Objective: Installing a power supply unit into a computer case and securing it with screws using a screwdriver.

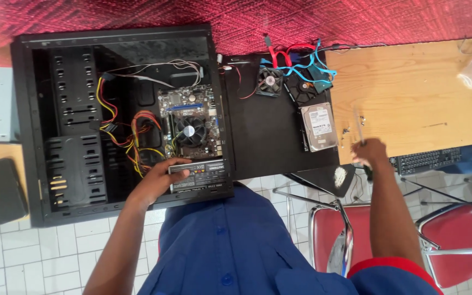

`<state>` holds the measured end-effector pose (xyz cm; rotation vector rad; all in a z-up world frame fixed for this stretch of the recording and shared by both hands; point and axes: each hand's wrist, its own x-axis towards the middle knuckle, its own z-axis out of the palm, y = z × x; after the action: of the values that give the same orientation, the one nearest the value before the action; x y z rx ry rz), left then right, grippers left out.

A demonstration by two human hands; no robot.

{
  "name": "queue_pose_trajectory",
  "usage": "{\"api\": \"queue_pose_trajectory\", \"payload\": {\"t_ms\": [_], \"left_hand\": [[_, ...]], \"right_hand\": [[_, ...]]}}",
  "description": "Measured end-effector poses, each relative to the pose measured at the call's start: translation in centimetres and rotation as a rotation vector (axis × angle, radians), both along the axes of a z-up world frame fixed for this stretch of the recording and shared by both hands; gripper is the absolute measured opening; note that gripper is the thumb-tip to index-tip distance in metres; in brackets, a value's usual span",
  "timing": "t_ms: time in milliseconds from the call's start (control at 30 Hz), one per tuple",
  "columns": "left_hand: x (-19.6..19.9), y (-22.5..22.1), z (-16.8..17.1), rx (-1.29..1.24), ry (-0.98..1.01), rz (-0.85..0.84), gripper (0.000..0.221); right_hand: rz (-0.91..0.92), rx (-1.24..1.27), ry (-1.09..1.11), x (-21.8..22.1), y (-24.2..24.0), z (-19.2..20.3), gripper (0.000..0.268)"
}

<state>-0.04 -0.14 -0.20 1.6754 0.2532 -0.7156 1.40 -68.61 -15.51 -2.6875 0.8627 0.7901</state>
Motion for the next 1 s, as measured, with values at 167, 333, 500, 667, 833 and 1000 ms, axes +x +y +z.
{"api": "queue_pose_trajectory", "payload": {"t_ms": [167,333,500,667,833,1000], "left_hand": [[0.0,-0.2,-0.2,0.024,0.03,0.017,0.042],[-0.3,0.2,-2.8,0.071,0.044,0.044,0.051],[-0.2,-0.2,-2.9,0.184,0.084,0.026,0.055],[-0.1,-0.7,-2.9,0.295,0.074,0.112,0.071],[-0.4,-1.0,-2.9,0.315,0.028,0.17,0.071],[0.0,-1.6,-1.3,0.284,0.01,0.159,0.067]], "right_hand": [[-0.366,0.286,-0.131,-5.5,-1.5,-5.7,0.025],[-0.254,-0.25,-0.534,-8.0,-3.9,-13.3,0.033],[-0.226,-0.216,-0.588,-4.7,-4.9,-13.6,0.018],[-0.255,-0.17,-0.423,-1.0,-2.6,-10.4,0.022],[-0.272,-0.037,-0.317,1.0,1.0,-6.6,0.027],[-0.31,-0.093,-0.289,1.4,1.7,-7.1,0.016]]}}
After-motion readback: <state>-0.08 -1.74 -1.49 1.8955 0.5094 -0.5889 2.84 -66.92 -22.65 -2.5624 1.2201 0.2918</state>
